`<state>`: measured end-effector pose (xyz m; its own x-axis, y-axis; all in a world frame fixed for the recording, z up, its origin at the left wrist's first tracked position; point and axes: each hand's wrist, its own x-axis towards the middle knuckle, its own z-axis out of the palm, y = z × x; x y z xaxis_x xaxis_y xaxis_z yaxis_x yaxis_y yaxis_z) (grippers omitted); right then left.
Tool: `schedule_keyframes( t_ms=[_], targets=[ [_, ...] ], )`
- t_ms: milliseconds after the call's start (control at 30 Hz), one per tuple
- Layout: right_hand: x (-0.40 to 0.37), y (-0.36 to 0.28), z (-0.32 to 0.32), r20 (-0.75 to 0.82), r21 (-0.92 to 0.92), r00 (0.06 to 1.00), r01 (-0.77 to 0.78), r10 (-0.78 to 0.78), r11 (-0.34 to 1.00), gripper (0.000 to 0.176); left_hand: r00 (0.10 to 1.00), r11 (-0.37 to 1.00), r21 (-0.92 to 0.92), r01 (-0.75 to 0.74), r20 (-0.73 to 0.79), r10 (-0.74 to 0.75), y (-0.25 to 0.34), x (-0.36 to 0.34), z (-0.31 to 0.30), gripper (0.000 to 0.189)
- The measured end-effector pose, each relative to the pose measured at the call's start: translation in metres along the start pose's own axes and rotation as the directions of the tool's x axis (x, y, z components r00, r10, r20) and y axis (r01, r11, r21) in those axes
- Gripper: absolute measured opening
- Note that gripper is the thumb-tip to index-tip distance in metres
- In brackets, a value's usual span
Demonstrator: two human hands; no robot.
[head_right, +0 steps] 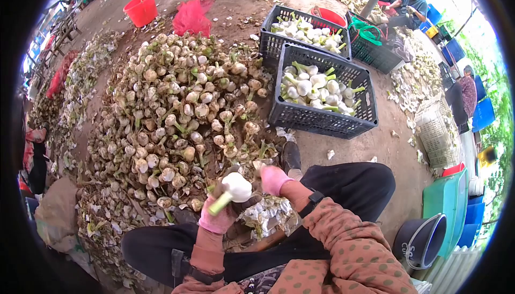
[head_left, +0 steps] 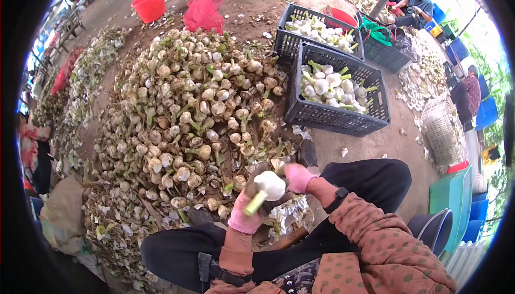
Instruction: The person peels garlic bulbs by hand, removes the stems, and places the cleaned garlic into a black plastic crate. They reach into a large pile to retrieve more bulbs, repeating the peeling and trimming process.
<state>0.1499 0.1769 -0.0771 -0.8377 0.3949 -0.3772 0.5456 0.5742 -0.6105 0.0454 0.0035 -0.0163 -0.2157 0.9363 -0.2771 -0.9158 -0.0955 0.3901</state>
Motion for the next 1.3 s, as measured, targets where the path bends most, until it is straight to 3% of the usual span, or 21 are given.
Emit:
schedule_keyframes(
  t_ms=[33, 67, 133, 233, 267, 333, 433, 500, 567, 633, 700, 767, 833, 867, 967, 1033, 1067, 1100, 1167, 1267, 1300],
  targets=[
    [-0.001, 0.006, 0.006, 0.212, -0.233, 0.97, -0.071, 0.122, 0.97, 0.028, 0.999, 0.993, -0.114, -0.029, -0.024, 0.026, 0.002, 0.0, 0.004, 0.067],
    [-0.004, 0.014, 0.011, 0.216, -0.232, 0.97, -0.063, 0.115, 0.971, 0.028, 0.996, 0.995, 0.014, -0.094, -0.001, 0.094, 0.006, -0.003, 0.009, 0.075],
    [-0.016, 0.018, 0.014, -0.165, -0.288, 0.959, 0.178, -0.231, 0.941, 0.032, 0.989, 0.992, 0.014, -0.125, -0.077, 0.126, 0.006, -0.003, 0.012, 0.08],
    [-0.007, -0.004, -0.031, -0.046, 0.407, 0.999, 0.001, 0.019, 0.913, 0.043, 0.969, 0.965, 0.178, -0.191, -0.12, 0.214, 0.001, 0.006, 0.005, 0.082],
    [-0.008, -0.011, -0.039, -0.049, 0.407, 0.999, 0.003, 0.019, 0.913, 0.043, 0.951, 0.931, 0.287, -0.225, -0.142, 0.274, 0.001, 0.008, 0.002, 0.083],
    [-0.02, -0.034, -0.056, -0.013, 0.809, 0.995, 0.068, -0.099, 0.583, 0.047, 0.935, 0.879, 0.4, -0.261, -0.122, 0.333, -0.001, 0.011, -0.004, 0.084],
    [-0.03, -0.054, -0.048, -0.019, 0.625, 0.983, 0.153, -0.181, 0.765, 0.045, 0.895, 0.704, 0.681, -0.201, -0.164, 0.414, -0.012, 0.023, -0.013, 0.086],
    [-0.028, -0.053, -0.031, 0.062, 0.701, 0.979, 0.095, -0.194, 0.707, 0.052, 0.89, 0.625, 0.77, -0.13, -0.187, 0.415, -0.018, 0.023, -0.022, 0.088],
    [-0.03, -0.054, -0.044, 0.259, 0.89, 0.966, -0.242, 0.009, 0.388, 0.036, 0.901, 0.697, 0.683, -0.218, -0.134, 0.413, -0.013, 0.02, -0.011, 0.088],
    [0.02, 0.02, -0.026, 0.172, 0.977, 0.975, -0.15, -0.143, 0.15, 0.027, 0.899, 0.785, 0.577, -0.225, -0.188, 0.396, -0.013, 0.02, -0.004, 0.078],
    [0.013, 0.026, -0.064, -0.359, 0.924, 0.932, 0.362, 0.047, -0.123, 0.029, 0.885, 0.795, 0.572, -0.201, -0.243, 0.398, -0.014, 0.025, -0.012, 0.069],
    [0.004, 0.018, -0.129, -0.305, 0.669, 0.894, 0.447, 0.329, -0.593, 0.04, 0.859, 0.802, 0.57, -0.179, -0.307, 0.411, -0.014, 0.028, -0.023, 0.059],
    [0.016, 0.086, -0.157, -0.494, 0.599, 0.816, 0.57, 0.301, -0.563, 0.046, 0.819, 0.799, 0.569, -0.196, -0.353, 0.452, -0.016, 0.03, -0.029, 0.045],
    [0.017, 0.086, -0.166, -0.5, 0.589, 0.731, 0.68, 0.464, -0.437, 0.046, 0.812, 0.795, 0.581, -0.176, -0.37, 0.45, -0.013, 0.03, -0.028, 0.045],
    [0.03, 0.062, -0.152, -0.451, 0.752, 0.809, 0.572, 0.377, -0.326, 0.04, 0.801, 0.836, 0.521, -0.172, -0.42, 0.427, -0.015, 0.035, -0.043, 0.042],
    [0.062, 0.08, -0.106, -0.384, 0.911, 0.921, 0.389, -0.059, 0.136, 0.031, 0.791, 0.842, 0.518, -0.152, -0.447, 0.418, -0.015, 0.038, -0.047, 0.039],
    [0.071, 0.057, -0.09, -0.22, 0.906, 0.973, 0.18, 0.063, 0.384, 0.029, 0.784, 0.844, 0.519, -0.137, -0.464, 0.413, -0.014, 0.04, -0.048, 0.037],
    [0.082, 0.031, -0.076, -0.082, 0.814, 0.972, -0.062, 0.219, 0.578, 0.031, 0.779, 0.844, 0.519, -0.133, -0.472, 0.413, -0.012, 0.04, -0.049, 0.037],
    [0.129, 0.052, -0.029, -0.208, 0.14, 0.96, -0.162, 0.189, 0.977, 0.048, 0.795, 0.942, 0.323, -0.09, -0.546, 0.263, -0.008, 0.041, -0.05, 0.036],
    [0.176, 0.066, 0.001, -0.352, -0.316, 0.936, -0.095, -0.024, 0.944, 0.056, 0.756, 0.923, 0.374, -0.086, -0.579, 0.305, -0.007, 0.048, -0.046, 0.037],
    [0.187, 0.069, 0.009, -0.339, -0.31, 0.94, -0.085, -0.027, 0.947, 0.056, 0.748, 0.897, 0.44, -0.038, -0.583, 0.317, -0.009, 0.05, -0.049, 0.037]
  ],
)
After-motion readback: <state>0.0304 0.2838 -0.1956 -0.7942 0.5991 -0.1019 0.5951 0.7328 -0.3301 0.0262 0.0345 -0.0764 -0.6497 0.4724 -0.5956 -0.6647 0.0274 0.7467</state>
